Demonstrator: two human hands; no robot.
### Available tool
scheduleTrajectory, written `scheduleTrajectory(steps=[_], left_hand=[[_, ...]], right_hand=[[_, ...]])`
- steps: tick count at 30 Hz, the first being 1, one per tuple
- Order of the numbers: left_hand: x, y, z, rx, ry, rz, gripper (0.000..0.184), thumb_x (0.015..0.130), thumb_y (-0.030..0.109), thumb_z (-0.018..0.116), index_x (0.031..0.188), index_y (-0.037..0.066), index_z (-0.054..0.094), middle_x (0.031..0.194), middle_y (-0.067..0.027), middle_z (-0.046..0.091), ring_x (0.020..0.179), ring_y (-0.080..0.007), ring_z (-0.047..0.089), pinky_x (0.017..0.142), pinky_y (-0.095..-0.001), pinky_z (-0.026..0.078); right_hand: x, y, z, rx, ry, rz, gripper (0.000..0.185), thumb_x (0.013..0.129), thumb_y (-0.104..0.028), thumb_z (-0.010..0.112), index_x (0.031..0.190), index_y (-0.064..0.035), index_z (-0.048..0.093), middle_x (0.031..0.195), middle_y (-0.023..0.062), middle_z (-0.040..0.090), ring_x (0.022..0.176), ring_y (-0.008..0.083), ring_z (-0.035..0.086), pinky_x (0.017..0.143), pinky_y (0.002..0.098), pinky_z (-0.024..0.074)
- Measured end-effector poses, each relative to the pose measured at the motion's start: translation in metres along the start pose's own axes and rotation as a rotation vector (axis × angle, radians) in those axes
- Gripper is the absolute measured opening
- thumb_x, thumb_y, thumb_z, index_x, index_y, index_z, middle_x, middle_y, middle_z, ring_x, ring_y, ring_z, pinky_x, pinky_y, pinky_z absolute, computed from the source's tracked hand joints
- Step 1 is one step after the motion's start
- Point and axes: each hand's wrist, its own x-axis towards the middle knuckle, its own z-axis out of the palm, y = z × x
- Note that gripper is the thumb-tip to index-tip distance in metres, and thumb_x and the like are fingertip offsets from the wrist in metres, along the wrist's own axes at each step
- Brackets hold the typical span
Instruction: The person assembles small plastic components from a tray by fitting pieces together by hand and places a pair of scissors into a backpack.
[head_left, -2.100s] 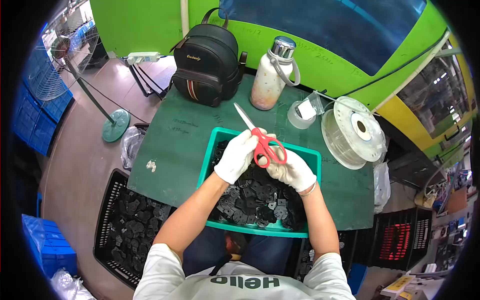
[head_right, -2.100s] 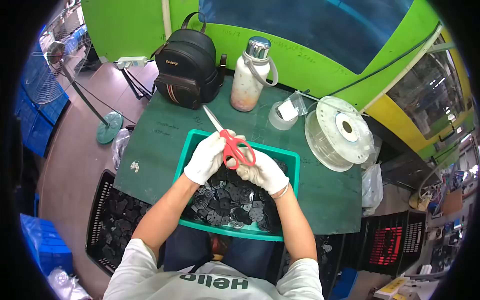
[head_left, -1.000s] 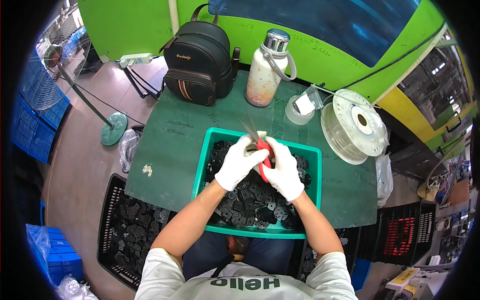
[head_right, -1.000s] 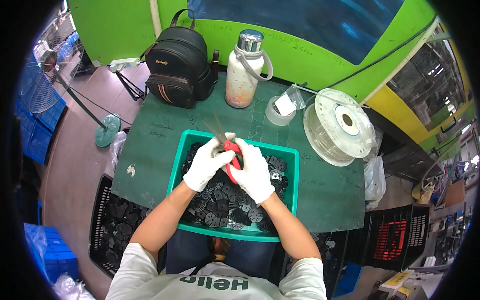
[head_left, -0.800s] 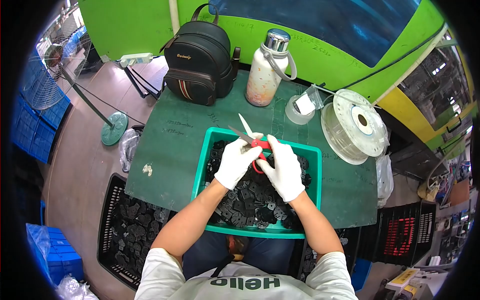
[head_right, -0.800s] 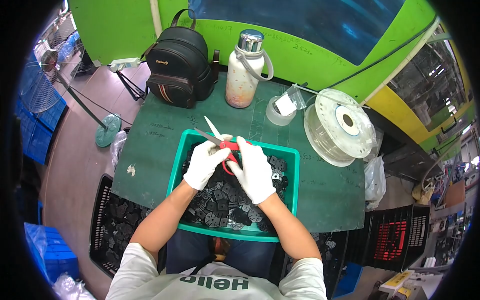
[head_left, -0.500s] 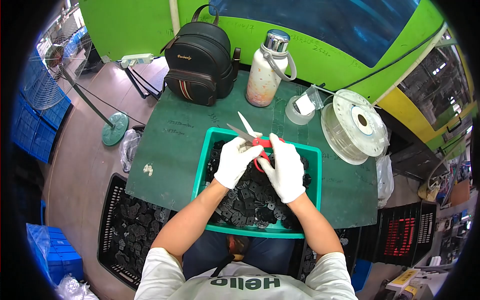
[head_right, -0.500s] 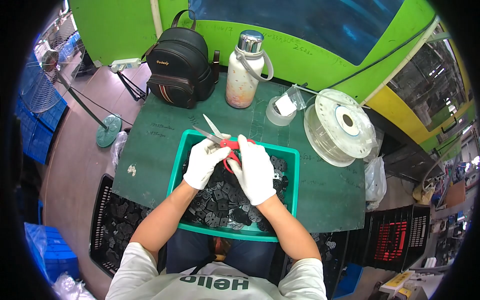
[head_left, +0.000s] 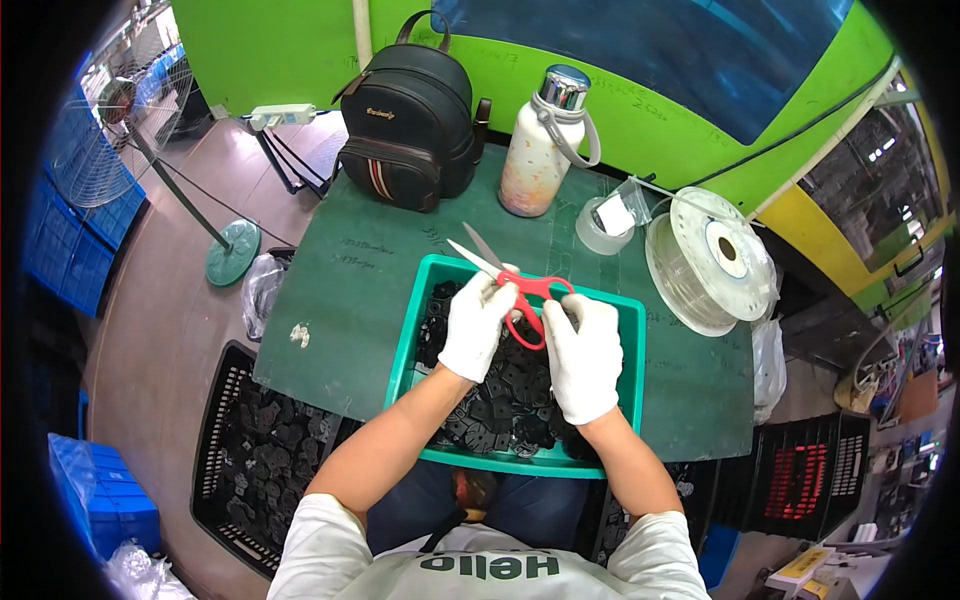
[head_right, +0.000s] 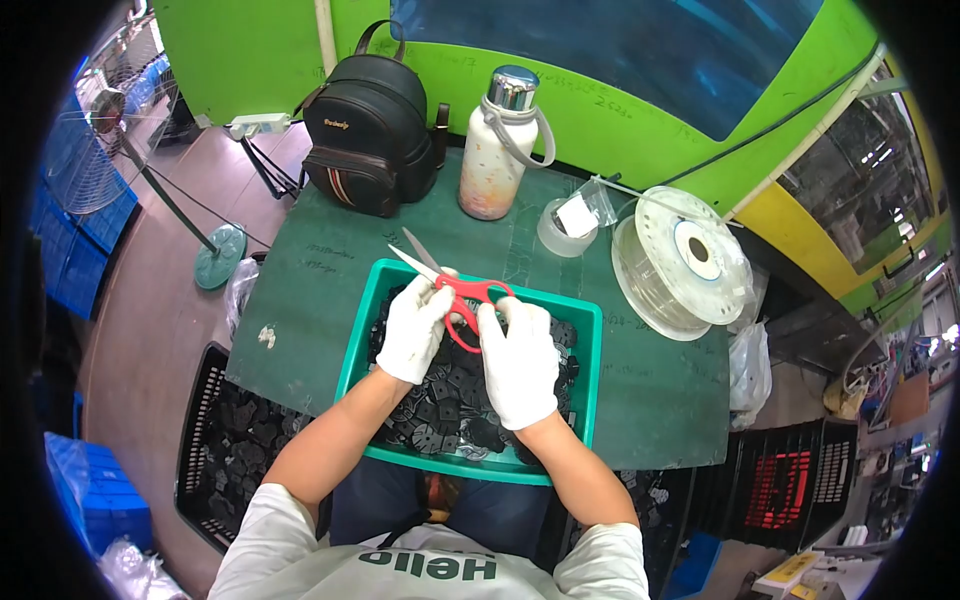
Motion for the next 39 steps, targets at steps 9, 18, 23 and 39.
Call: scheduleTrajectory(steps=[9,18,23,39], left_hand=[[-0.004,0.016,0.003,0.148,-0.167,-0.059,0.033,0.089,0.015,0.058,0.116,-0.005,0.054,0.104,-0.0067,0.059,0.094,-0.0126,0.056,0.087,-0.0271,0.044],[-0.008,0.028,0.003,0.153,-0.298,-0.12,0.04,0.086,0.016,0.062,0.119,-0.005,0.054,0.104,-0.0096,0.061,0.097,-0.0159,0.057,0.091,-0.0296,0.043],[-0.008,0.028,0.009,0.166,-0.353,-0.129,0.05,0.086,0.015,0.062,0.128,-0.005,0.044,0.116,-0.0145,0.057,0.105,-0.0191,0.055,0.094,-0.0315,0.042],[-0.002,0.022,0.007,0.109,-0.362,-0.05,0.068,0.086,0.015,0.06,0.139,-0.007,0.024,0.141,-0.0196,0.035,0.13,-0.0255,0.036,0.108,-0.0366,0.027]], right_hand=[[-0.003,0.054,0.031,1.632,-0.555,0.579,0.063,0.082,-0.047,0.063,0.119,0.0015,0.05,0.111,0.0112,0.058,0.099,0.018,0.057,0.085,0.0323,0.0471],[0.005,0.055,0.017,1.929,-0.842,0.544,0.077,0.075,-0.043,0.072,0.129,0.0011,0.041,0.118,0.0124,0.054,0.105,0.0194,0.056,0.09,0.0352,0.0455],[0.005,0.058,0.017,1.738,-0.882,0.46,0.07,0.076,-0.036,0.073,0.128,-0.0003,0.042,0.1,0.0087,0.06,0.092,0.0146,0.058,0.082,0.0272,0.0469],[0.006,0.027,0.022,0.375,-0.166,0.011,0.064,0.063,-0.024,0.075,0.119,-0.006,0.049,0.094,0.0141,0.058,0.088,0.0294,0.054,0.078,0.0385,0.0406]])
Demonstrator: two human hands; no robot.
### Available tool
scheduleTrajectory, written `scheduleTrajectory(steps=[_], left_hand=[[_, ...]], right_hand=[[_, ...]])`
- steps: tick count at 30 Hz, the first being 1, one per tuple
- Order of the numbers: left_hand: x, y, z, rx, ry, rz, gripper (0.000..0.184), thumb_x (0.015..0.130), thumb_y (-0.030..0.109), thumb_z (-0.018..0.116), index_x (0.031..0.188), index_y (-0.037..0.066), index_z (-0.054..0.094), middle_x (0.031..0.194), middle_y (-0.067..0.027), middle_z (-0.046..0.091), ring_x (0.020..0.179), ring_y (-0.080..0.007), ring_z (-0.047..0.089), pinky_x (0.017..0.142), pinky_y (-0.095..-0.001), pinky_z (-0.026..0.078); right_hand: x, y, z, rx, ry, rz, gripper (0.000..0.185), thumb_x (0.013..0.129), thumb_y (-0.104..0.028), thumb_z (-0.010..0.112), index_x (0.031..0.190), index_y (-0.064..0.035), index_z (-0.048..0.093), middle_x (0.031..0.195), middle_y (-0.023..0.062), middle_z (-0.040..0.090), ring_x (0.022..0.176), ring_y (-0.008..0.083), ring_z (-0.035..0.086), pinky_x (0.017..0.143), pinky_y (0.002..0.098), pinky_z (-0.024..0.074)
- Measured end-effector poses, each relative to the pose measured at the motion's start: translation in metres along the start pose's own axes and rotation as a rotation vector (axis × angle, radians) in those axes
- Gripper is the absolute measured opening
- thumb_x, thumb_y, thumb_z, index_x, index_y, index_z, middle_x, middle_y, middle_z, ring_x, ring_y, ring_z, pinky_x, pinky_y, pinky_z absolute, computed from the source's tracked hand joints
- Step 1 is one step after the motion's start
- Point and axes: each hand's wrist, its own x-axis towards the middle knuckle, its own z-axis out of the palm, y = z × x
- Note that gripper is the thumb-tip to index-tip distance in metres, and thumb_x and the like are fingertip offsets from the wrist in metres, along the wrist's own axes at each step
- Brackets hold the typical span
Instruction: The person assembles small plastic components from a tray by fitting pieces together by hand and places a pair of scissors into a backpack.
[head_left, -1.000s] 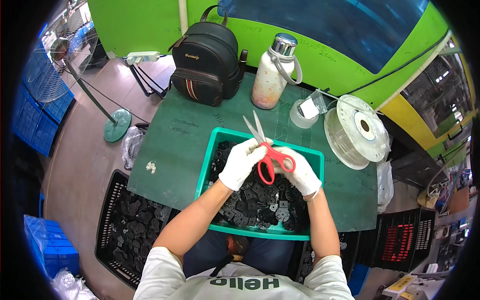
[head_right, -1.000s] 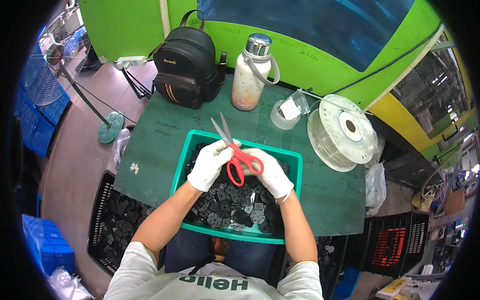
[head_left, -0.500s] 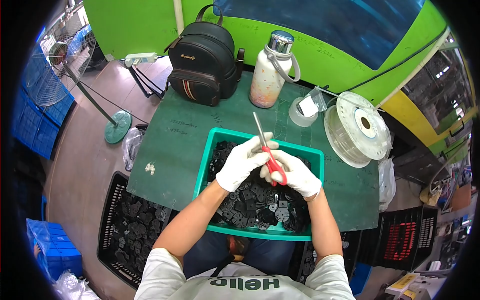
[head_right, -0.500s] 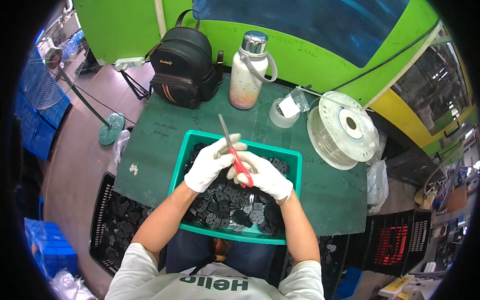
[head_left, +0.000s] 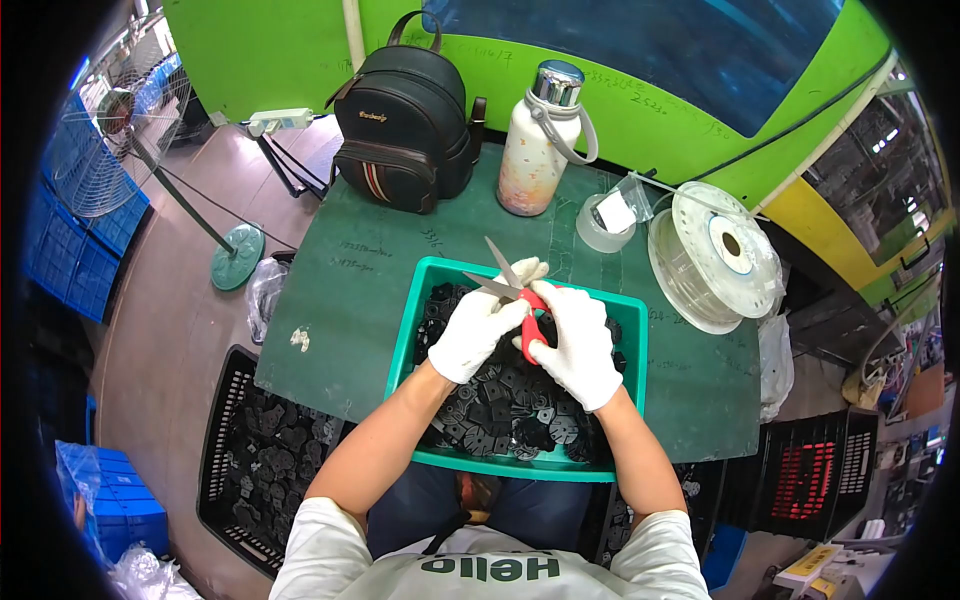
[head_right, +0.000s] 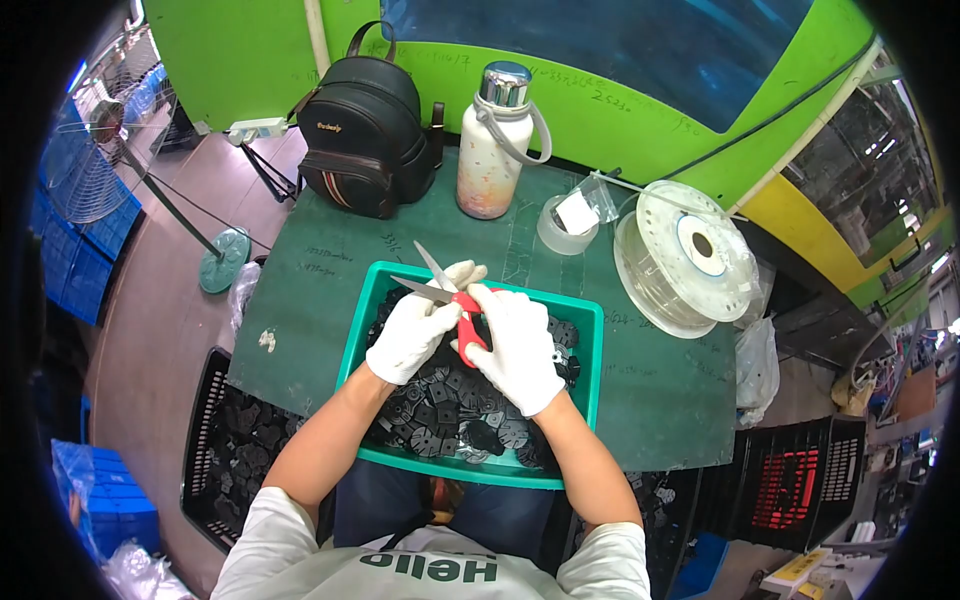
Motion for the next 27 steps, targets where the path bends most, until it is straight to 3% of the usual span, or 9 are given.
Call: scheduleTrajectory(steps=[6,11,14,16,18,19,21,22,27], left_hand=[[-0.001,0.0,0.0,-0.048,0.001,0.023,0.068,0.086,0.016,0.06,0.139,-0.007,0.023,0.141,-0.0204,0.035,0.129,-0.0261,0.037,0.107,-0.0366,0.03],[-0.002,0.005,0.003,-0.042,0.122,0.065,0.064,0.087,0.018,0.06,0.137,-0.007,0.027,0.135,-0.0211,0.041,0.123,-0.0265,0.044,0.103,-0.0366,0.034],[-0.002,0.003,-0.004,-0.018,0.241,0.13,0.052,0.089,0.022,0.059,0.129,-0.007,0.04,0.118,-0.0172,0.055,0.107,-0.0235,0.054,0.096,-0.0359,0.041],[-0.003,0.003,-0.007,-0.039,0.226,0.12,0.049,0.09,0.022,0.058,0.127,-0.006,0.043,0.115,-0.0161,0.057,0.104,-0.0223,0.055,0.094,-0.0349,0.042],[-0.003,0.004,-0.008,-0.058,0.213,0.11,0.046,0.09,0.022,0.057,0.124,-0.005,0.045,0.112,-0.0151,0.058,0.101,-0.0212,0.056,0.092,-0.0339,0.042],[-0.002,0.004,-0.008,-0.091,0.227,0.115,0.043,0.091,0.022,0.056,0.123,-0.005,0.047,0.107,-0.0136,0.059,0.096,-0.0192,0.057,0.087,-0.0317,0.044],[-0.002,0.006,-0.008,-0.127,0.242,0.123,0.04,0.091,0.021,0.055,0.122,-0.004,0.048,0.103,-0.0122,0.059,0.091,-0.0173,0.057,0.082,-0.0295,0.046],[-0.003,0.009,-0.008,-0.125,0.226,0.098,0.038,0.091,0.02,0.055,0.121,-0.004,0.049,0.098,-0.0108,0.059,0.085,-0.0156,0.057,0.076,-0.0276,0.046],[-0.004,0.008,-0.01,-0.176,0.221,0.098,0.027,0.09,0.011,0.055,0.113,-0.004,0.053,0.088,-0.0059,0.058,0.072,-0.0106,0.055,0.066,-0.0245,0.046]], right_hand=[[0.0,-0.001,-0.001,-0.054,-0.005,0.073,0.049,0.067,-0.005,0.071,0.113,-0.0083,0.054,0.089,0.0129,0.058,0.082,0.0328,0.053,0.074,0.0396,0.0418],[0.001,-0.006,-0.002,-0.048,-0.027,0.067,0.048,0.069,-0.008,0.069,0.114,-0.0074,0.053,0.086,0.0129,0.058,0.081,0.0322,0.054,0.072,0.0404,0.0417],[-0.001,-0.002,0.001,-0.012,-0.074,0.037,0.048,0.072,-0.012,0.068,0.116,-0.0066,0.05,0.086,0.0112,0.058,0.08,0.0291,0.055,0.071,0.0389,0.0422],[-0.004,0.0,0.006,0.014,-0.106,0.024,0.049,0.074,-0.014,0.069,0.119,-0.0063,0.049,0.087,0.0098,0.059,0.079,0.0262,0.056,0.071,0.0369,0.043],[-0.01,-0.001,0.013,0.983,-0.288,0.448,0.056,0.078,-0.02,0.07,0.125,-0.0042,0.045,0.091,0.006,0.057,0.08,0.0166,0.055,0.073,0.0297,0.0434],[-0.009,-0.001,0.011,0.983,-0.292,0.445,0.056,0.078,-0.02,0.07,0.125,-0.0042,0.045,0.091,0.006,0.057,0.08,0.0166,0.055,0.073,0.0297,0.0434],[-0.006,-0.001,0.0,1.26,-0.519,0.421,0.067,0.08,-0.035,0.07,0.131,-0.0026,0.04,0.096,0.0039,0.055,0.082,0.0105,0.052,0.076,0.024,0.0423],[-0.004,-0.001,-0.005,1.306,-0.568,0.424,0.08,0.076,-0.051,0.068,0.131,-0.0006,0.039,0.096,0.004,0.056,0.082,0.01,0.053,0.076,0.0223,0.0419],[-0.01,0.005,0.001,1.513,-0.605,0.404,0.09,0.073,-0.062,0.065,0.129,0.0026,0.039,0.094,0.0038,0.056,0.08,0.0101,0.051,0.073,0.0223,0.041]])
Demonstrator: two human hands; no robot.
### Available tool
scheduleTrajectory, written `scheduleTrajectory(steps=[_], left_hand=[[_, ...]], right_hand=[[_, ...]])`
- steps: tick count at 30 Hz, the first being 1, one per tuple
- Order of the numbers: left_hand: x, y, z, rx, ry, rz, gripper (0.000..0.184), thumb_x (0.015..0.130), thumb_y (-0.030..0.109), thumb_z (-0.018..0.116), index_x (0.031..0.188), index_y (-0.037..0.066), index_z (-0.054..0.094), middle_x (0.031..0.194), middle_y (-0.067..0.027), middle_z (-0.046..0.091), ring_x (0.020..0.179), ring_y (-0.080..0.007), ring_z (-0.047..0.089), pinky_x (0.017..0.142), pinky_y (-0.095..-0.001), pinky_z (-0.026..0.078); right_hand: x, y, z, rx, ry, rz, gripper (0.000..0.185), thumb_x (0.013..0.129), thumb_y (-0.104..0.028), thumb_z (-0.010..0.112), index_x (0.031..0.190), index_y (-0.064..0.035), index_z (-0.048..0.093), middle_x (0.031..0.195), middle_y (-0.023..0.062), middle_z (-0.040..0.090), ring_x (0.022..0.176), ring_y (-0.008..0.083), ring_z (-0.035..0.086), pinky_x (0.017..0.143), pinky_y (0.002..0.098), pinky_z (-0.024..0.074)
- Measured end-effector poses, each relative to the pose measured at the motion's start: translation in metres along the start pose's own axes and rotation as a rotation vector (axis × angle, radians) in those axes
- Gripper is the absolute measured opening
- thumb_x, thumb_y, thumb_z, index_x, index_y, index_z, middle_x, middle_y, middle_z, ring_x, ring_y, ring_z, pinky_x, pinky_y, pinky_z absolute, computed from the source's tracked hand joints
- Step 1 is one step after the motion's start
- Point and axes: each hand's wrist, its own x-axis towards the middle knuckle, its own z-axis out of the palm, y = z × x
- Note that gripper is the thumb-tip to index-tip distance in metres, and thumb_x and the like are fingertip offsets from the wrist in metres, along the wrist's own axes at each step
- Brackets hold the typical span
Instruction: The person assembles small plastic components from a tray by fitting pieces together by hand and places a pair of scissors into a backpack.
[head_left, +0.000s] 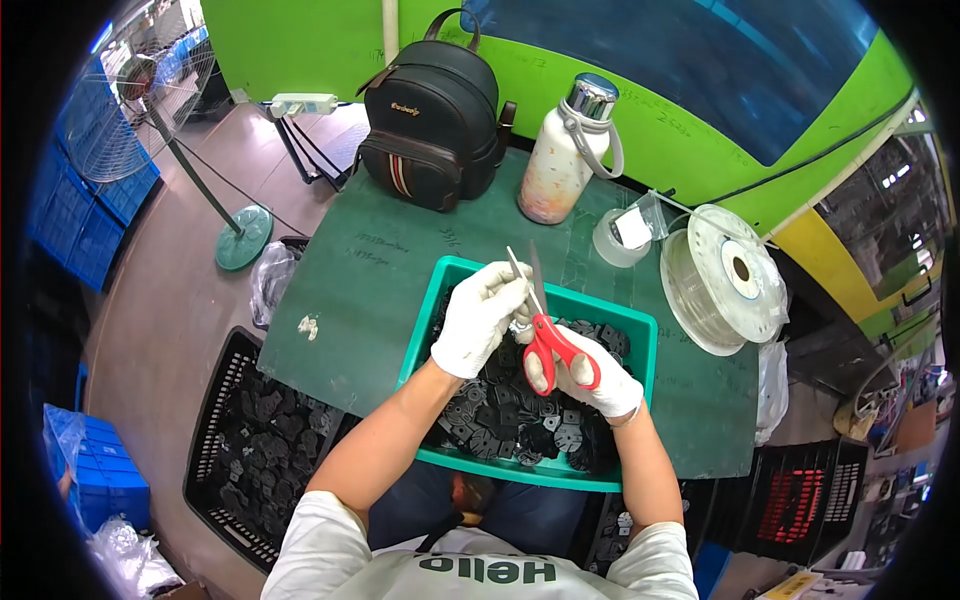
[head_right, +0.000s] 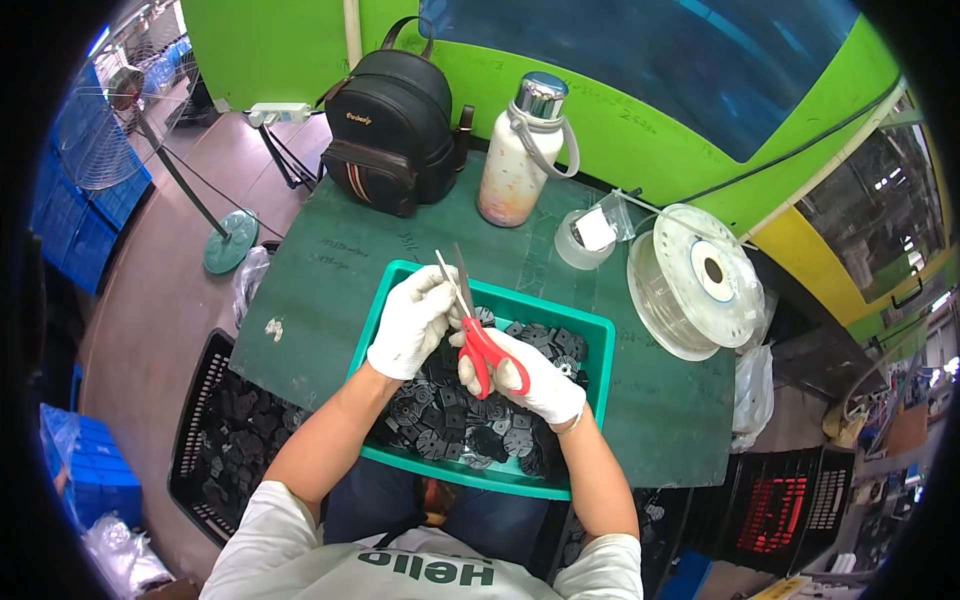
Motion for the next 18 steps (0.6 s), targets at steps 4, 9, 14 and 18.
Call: scheduleTrajectory(steps=[4,9,14,18], left_hand=[[0.0,-0.003,-0.003,-0.037,0.02,-0.018,0.021,0.089,0.009,0.056,0.106,-0.003,0.054,0.086,-0.0062,0.058,0.069,-0.0109,0.055,0.064,-0.0249,0.046],[0.003,-0.007,-0.003,-0.019,0.047,-0.006,0.026,0.093,0.015,0.051,0.111,-0.003,0.051,0.084,-0.0069,0.057,0.069,-0.0132,0.055,0.062,-0.027,0.046],[0.009,-0.014,-0.012,-0.035,0.026,0.009,0.04,0.09,0.027,0.057,0.115,-0.003,0.05,0.087,-0.0086,0.057,0.071,-0.0154,0.056,0.066,-0.0273,0.048],[0.008,-0.013,-0.011,-0.033,0.018,0.005,0.039,0.09,0.029,0.059,0.113,-0.002,0.051,0.087,-0.0074,0.058,0.071,-0.0143,0.056,0.065,-0.0266,0.048]], right_hand=[[0.0,-0.001,0.003,-0.036,0.012,-0.011,0.089,0.072,-0.066,0.062,0.126,0.0022,0.041,0.088,0.0041,0.055,0.076,0.0107,0.049,0.069,0.0225,0.0388],[0.001,-0.004,0.008,-0.09,0.075,-0.049,0.084,0.073,-0.066,0.062,0.12,0.0016,0.045,0.079,0.003,0.053,0.068,0.0099,0.047,0.064,0.0218,0.0372],[0.003,-0.003,-0.003,-0.126,0.151,-0.127,0.068,0.08,-0.055,0.062,0.117,0.0003,0.046,0.076,0.0031,0.052,0.064,0.0101,0.049,0.06,0.0225,0.0399],[0.004,-0.001,-0.009,-0.117,0.217,-0.167,0.055,0.085,-0.044,0.061,0.114,-0.0002,0.047,0.076,0.0034,0.052,0.063,0.0102,0.05,0.06,0.0233,0.0416]])
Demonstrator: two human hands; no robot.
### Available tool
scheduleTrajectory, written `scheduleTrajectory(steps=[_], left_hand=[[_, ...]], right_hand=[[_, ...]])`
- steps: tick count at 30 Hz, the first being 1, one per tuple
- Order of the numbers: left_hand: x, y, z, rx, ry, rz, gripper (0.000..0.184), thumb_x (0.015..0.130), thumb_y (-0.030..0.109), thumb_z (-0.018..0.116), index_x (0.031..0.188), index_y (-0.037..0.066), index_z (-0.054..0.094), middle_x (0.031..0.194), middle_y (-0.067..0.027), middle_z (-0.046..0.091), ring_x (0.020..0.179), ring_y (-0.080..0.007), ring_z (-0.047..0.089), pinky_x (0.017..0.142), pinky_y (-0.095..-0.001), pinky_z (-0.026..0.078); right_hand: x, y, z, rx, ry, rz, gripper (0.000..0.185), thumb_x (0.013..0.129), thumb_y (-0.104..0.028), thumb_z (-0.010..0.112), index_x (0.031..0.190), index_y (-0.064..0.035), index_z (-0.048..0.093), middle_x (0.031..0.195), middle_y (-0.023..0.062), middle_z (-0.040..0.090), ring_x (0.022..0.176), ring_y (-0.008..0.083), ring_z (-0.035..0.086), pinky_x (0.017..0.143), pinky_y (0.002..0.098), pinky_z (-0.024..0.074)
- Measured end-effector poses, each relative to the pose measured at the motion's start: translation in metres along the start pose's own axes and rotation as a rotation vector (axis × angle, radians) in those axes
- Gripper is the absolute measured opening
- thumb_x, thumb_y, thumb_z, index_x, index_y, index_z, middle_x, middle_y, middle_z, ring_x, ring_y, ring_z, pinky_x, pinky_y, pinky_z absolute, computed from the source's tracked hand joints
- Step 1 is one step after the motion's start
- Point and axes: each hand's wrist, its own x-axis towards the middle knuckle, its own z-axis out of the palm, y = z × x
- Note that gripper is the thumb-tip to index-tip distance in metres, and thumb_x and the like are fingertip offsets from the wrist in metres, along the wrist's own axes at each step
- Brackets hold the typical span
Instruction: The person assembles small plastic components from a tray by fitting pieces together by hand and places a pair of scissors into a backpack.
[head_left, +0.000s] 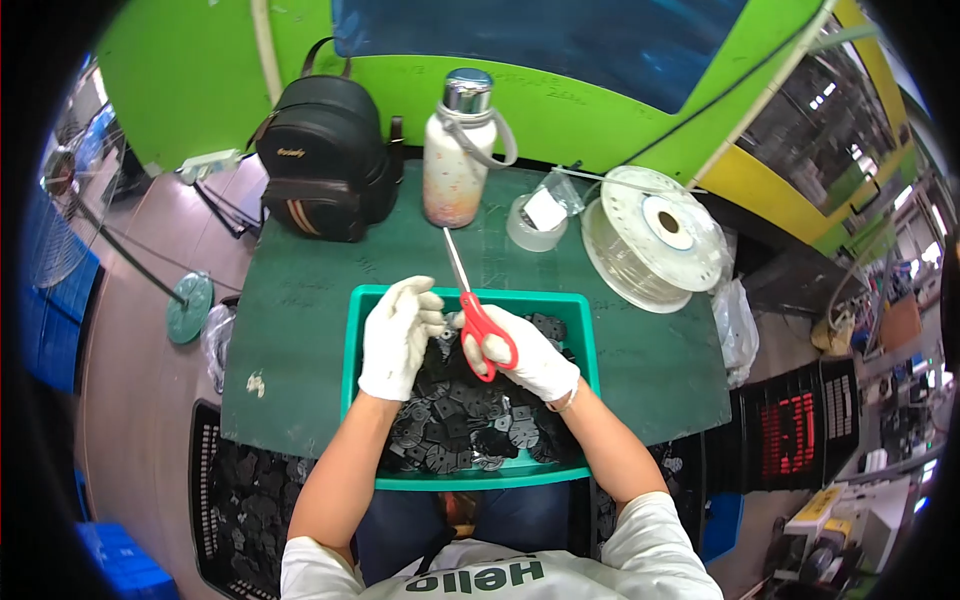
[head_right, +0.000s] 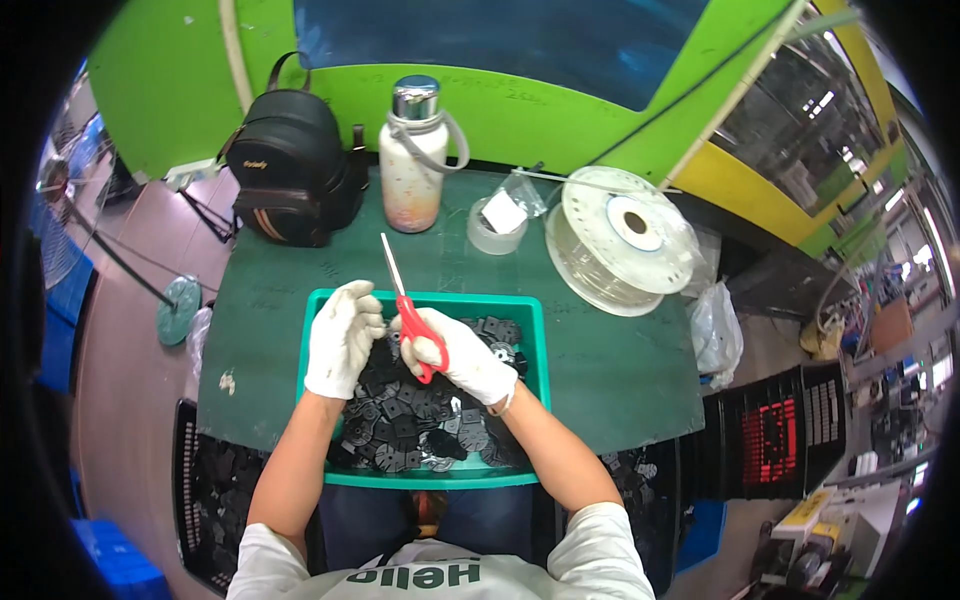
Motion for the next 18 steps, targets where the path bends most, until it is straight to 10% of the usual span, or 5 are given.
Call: scheduleTrajectory(steps=[4,18], left_hand=[[0.001,-0.001,-0.001,-0.012,0.008,-0.018,0.039,0.09,0.028,0.058,0.113,-0.002,0.05,0.086,-0.0066,0.058,0.073,-0.013,0.055,0.064,-0.0253,0.047],[-0.002,0.002,0.009,0.126,-0.02,-0.065,0.037,0.089,0.032,0.059,0.109,0.002,0.05,0.082,-0.0005,0.05,0.071,-0.0098,0.049,0.062,-0.0218,0.043]], right_hand=[[0.0,-0.001,0.004,0.045,0.132,0.071,0.044,0.083,-0.02,0.065,0.116,0.0006,0.045,0.083,0.0064,0.059,0.07,0.0123,0.056,0.065,0.0251,0.0463],[-0.001,-0.004,0.001,0.041,0.386,-0.057,0.037,0.09,-0.026,0.056,0.114,-0.0007,0.045,0.079,0.0036,0.053,0.07,0.0109,0.053,0.066,0.0253,0.0438]])
